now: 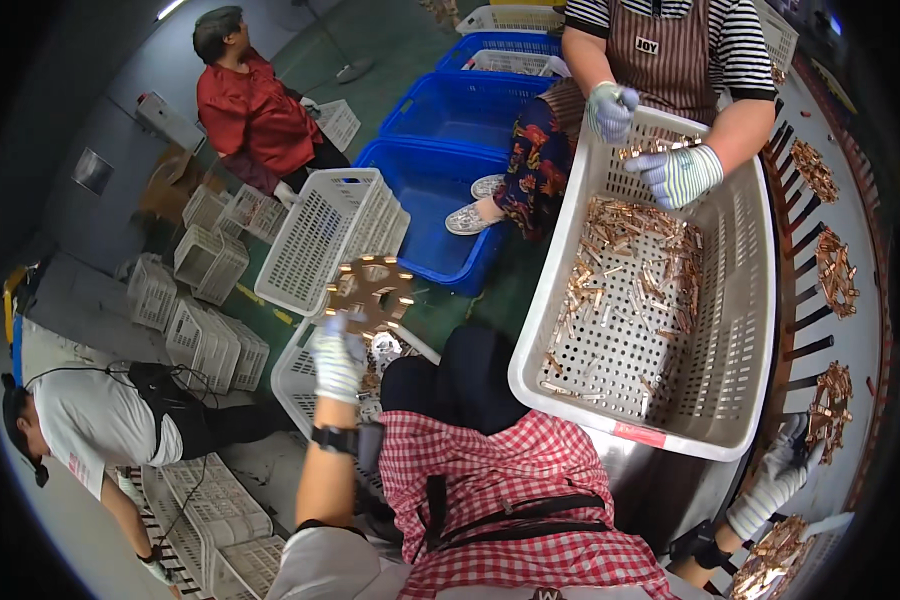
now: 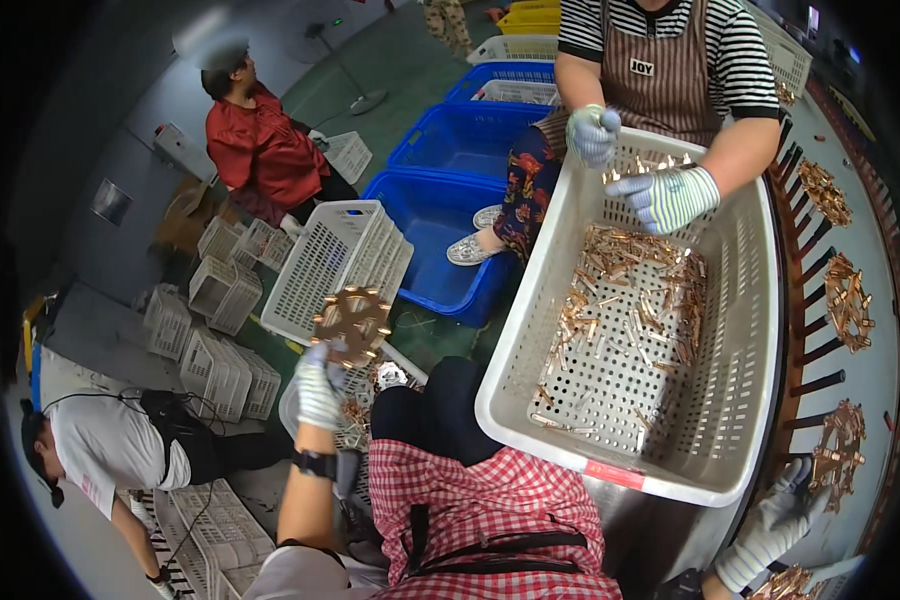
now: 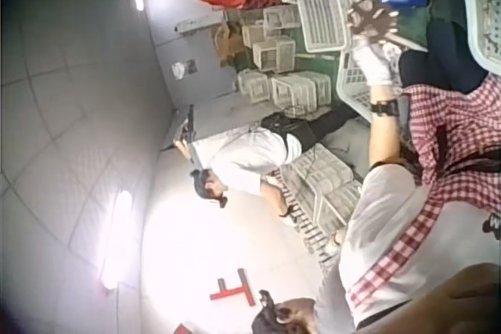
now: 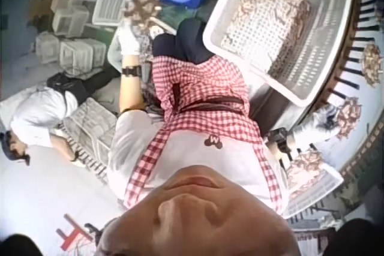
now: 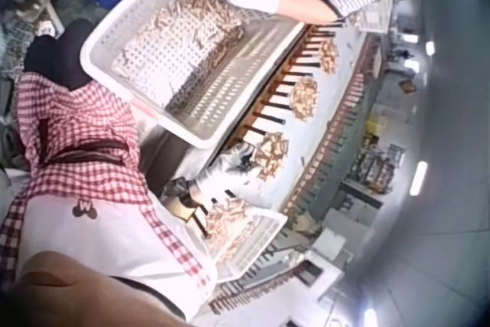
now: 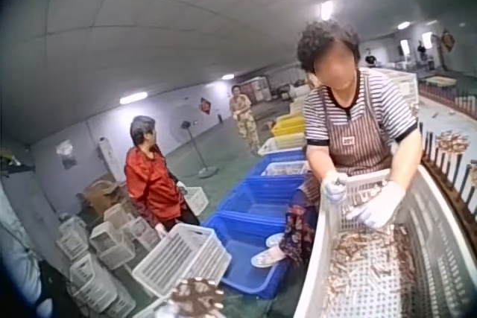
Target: The person sits at a workstation and assembles small copper-colored metal components. They pick up a base piece and a smaller insert from a white basket, fit the insert into the base, and place the finished assembly onto a vertical rack. The person repeats this process continuously, handling the parts with gloved hands.
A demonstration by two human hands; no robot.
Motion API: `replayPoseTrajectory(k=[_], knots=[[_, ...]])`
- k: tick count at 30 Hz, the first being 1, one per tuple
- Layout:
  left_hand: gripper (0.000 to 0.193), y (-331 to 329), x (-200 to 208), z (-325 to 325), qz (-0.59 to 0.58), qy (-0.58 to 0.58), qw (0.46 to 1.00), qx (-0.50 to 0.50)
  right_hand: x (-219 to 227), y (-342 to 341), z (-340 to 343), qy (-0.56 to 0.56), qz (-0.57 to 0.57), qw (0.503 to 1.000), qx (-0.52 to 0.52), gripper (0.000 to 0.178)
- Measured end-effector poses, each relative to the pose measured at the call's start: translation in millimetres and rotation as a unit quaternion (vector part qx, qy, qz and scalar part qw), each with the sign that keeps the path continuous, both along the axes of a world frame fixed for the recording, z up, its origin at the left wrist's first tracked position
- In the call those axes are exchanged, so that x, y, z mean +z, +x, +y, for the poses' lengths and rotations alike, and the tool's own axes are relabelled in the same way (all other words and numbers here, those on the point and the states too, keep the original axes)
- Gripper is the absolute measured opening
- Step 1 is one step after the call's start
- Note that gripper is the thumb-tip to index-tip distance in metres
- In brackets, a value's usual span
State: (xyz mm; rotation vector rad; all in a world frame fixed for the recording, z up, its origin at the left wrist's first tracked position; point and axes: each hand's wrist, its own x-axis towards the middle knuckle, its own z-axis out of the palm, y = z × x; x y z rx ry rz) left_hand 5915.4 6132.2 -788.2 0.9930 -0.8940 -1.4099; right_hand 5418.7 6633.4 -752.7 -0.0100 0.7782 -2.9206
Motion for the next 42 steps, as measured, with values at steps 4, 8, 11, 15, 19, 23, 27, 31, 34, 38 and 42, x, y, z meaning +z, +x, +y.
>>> replayPoseTrajectory(k=[4, 8, 11, 15, 19, 23, 27, 31, 34, 38, 42], knots=[[0.037, 96, 18, -126, 0.052, 0.022, 0.996, 0.076, -3, -39, -35, -0.007, -0.033, 0.999, -0.034, 0.04], [0.052, 141, -12, -165, -0.04, 0.094, 0.99, 0.098, 22, -31, -80, 0.094, 0.024, 0.987, -0.13, 0.036], [0.045, 51, -9, -142, -0.122, 0.018, 0.992, 0.02, -4, -39, -90, 0.122, 0.03, 0.984, -0.129, 0.04], [0.053, -123, 78, -17, -0.192, -0.106, 0.946, -0.239, 15, -44, -83, 0.133, 0.078, 0.982, -0.106, 0.043], [0.057, -160, 142, 72, -0.207, -0.197, 0.907, -0.31, 27, -17, -107, 0.095, 0.083, 0.991, -0.048, 0.047], [0.047, -174, 147, 108, -0.201, -0.187, 0.891, -0.362, 52, 15, -121, 0.037, 0.054, 0.998, -0.015, 0.052], [0.039, -187, 141, 121, -0.194, -0.234, 0.845, -0.439, 31, 40, -114, 0.003, 0.08, 0.997, 0.007, 0.068], [0.036, -186, 141, 133, -0.22, -0.253, 0.819, -0.465, 39, 62, -82, -0.095, -0.055, 0.993, -0.044, 0.065], [0.033, -193, 140, 141, -0.216, -0.256, 0.809, -0.483, 46, 51, -71, -0.07, -0.019, 0.991, -0.111, 0.047], [0.031, -190, 151, 154, -0.22, -0.233, 0.805, -0.5, 70, 30, -70, 0.015, 0.04, 0.992, -0.123, 0.032], [0.038, -200, 180, 164, -0.197, -0.271, 0.805, -0.49, 146, 70, -91, 0.135, 0.184, 0.97, -0.088, 0.032]])
